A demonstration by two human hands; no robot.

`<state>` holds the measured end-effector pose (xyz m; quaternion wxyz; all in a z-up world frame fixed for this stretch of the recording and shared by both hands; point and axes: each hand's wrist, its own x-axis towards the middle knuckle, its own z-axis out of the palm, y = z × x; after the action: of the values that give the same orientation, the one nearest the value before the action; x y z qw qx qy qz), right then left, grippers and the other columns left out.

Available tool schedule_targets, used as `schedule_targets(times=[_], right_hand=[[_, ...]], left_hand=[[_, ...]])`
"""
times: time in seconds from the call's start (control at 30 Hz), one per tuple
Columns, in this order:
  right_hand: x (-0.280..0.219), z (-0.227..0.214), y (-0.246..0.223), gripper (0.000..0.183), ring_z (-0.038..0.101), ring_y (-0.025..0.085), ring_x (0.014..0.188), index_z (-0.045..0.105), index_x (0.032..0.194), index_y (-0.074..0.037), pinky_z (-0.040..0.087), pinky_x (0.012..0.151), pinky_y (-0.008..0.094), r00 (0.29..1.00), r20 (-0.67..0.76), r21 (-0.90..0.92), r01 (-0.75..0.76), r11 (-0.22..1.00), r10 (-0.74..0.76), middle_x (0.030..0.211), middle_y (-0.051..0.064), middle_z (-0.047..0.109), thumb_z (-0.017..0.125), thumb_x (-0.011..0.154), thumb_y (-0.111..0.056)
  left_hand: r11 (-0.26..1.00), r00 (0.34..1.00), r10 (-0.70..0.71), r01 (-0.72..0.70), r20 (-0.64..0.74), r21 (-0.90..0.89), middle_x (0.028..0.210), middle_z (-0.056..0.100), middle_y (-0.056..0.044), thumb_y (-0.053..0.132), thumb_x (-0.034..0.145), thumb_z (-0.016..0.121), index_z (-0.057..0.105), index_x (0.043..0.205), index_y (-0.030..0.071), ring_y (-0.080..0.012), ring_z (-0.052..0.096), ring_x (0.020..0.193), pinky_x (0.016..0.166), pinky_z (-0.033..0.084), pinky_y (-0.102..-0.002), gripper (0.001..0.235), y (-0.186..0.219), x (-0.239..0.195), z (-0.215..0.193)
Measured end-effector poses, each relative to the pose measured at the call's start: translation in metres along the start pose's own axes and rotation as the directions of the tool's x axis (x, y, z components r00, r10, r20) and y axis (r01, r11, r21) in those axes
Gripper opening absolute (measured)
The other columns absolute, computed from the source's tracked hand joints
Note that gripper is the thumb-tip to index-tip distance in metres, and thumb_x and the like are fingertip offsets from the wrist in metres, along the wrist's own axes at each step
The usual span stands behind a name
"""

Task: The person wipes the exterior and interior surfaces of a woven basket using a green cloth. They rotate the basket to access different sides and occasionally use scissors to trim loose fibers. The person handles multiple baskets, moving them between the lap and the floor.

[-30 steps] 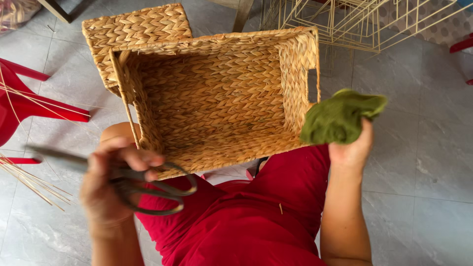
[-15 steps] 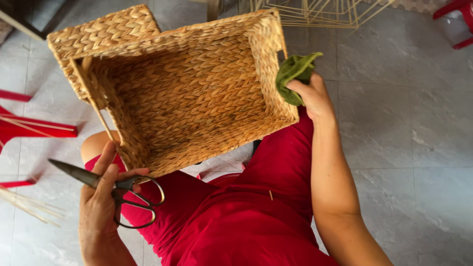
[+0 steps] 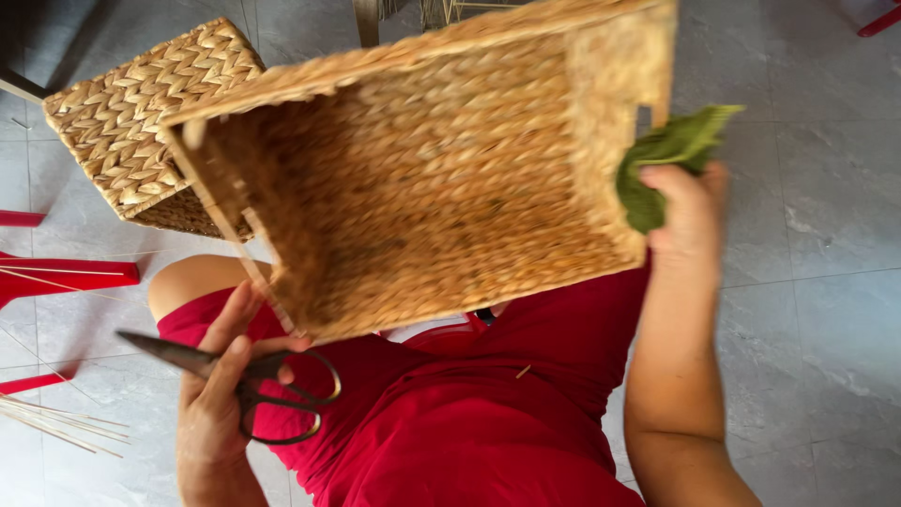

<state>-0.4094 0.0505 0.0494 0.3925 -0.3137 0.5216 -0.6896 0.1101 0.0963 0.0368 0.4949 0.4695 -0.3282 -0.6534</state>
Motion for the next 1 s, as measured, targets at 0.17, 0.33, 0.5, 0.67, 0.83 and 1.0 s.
schedule_targets(times=[0.17, 0.33, 0.5, 0.67, 0.83, 1.0], right_hand=[[0.003, -0.076, -0.061, 0.040, 0.072, 0.024, 0.094, 0.067, 0.118, 0.002, 0.062, 0.090, 0.037, 0.961, -0.114, -0.135, 0.236, 0.962, -0.252, 0.107, 0.013, 0.072, 0.063, 0.079, 0.010], [0.031, -0.142, -0.080, 0.026, 0.070, 0.019, 0.107, 0.068, 0.119, -0.001, 0.061, 0.102, 0.034, 0.967, -0.174, -0.348, 0.117, 0.930, -0.187, 0.113, 0.006, 0.070, 0.064, 0.094, -0.006], [0.066, -0.157, -0.054, 0.023, 0.068, 0.010, 0.101, 0.074, 0.110, -0.008, 0.056, 0.093, 0.025, 0.940, -0.247, -0.578, 0.052, 0.815, -0.235, 0.106, -0.002, 0.072, 0.066, 0.091, -0.018], [0.104, -0.141, 0.023, 0.022, 0.051, 0.020, 0.120, 0.069, 0.103, -0.016, 0.060, 0.096, 0.036, 0.828, -0.261, -0.816, 0.085, 0.572, -0.495, 0.124, 0.006, 0.055, 0.077, 0.082, -0.016], [0.132, -0.131, 0.138, 0.027, 0.063, 0.028, 0.131, 0.070, 0.109, -0.018, 0.035, 0.132, 0.054, 0.928, -0.349, -0.935, -0.354, 0.015, 0.132, 0.124, 0.003, 0.072, 0.082, 0.086, -0.026], [0.153, -0.145, 0.166, 0.056, 0.050, 0.037, 0.126, 0.072, 0.126, -0.018, 0.033, 0.106, 0.061, 0.997, 0.073, -0.993, 0.072, -0.093, -0.004, 0.123, 0.010, 0.063, 0.087, 0.072, -0.024]], left_hand=[[1.000, 1.000, -0.006, 0.006, 0.006, 0.013, 0.140, 0.062, -0.026, 0.012, 0.107, 0.047, 0.048, 0.145, -0.010, -0.0300, 0.072, 0.100, 0.067, 0.056, -0.028, 0.044, 0.001, 0.038, 0.028], [0.990, 0.991, -0.130, 0.131, 0.036, -0.042, 0.131, 0.066, -0.023, 0.016, 0.105, 0.053, 0.051, 0.142, -0.008, -0.0234, 0.072, 0.098, 0.067, 0.056, -0.027, 0.044, -0.022, 0.074, 0.029], [0.956, 0.958, -0.285, 0.286, 0.031, -0.070, 0.124, 0.070, -0.017, 0.019, 0.103, 0.058, 0.060, 0.138, -0.003, -0.0166, 0.066, 0.078, 0.061, 0.055, -0.027, 0.041, -0.066, 0.114, 0.030], [0.913, 0.912, -0.405, 0.400, -0.068, -0.081, 0.120, 0.071, -0.008, 0.021, 0.099, 0.062, 0.066, 0.133, 0.004, -0.0101, 0.065, 0.083, 0.057, 0.053, -0.025, 0.039, -0.111, 0.162, 0.049], [0.895, 0.897, -0.420, 0.435, -0.140, 0.102, 0.115, 0.071, -0.002, 0.022, 0.098, 0.061, 0.069, 0.128, 0.009, -0.0085, 0.058, 0.076, 0.054, 0.047, -0.022, 0.034, -0.147, 0.190, 0.059], [0.884, 0.886, -0.397, 0.439, -0.241, 0.158, 0.114, 0.072, 0.001, 0.018, 0.097, 0.060, 0.072, 0.125, 0.010, -0.0082, 0.054, 0.074, 0.053, 0.043, -0.022, 0.032, -0.164, 0.214, 0.054]])
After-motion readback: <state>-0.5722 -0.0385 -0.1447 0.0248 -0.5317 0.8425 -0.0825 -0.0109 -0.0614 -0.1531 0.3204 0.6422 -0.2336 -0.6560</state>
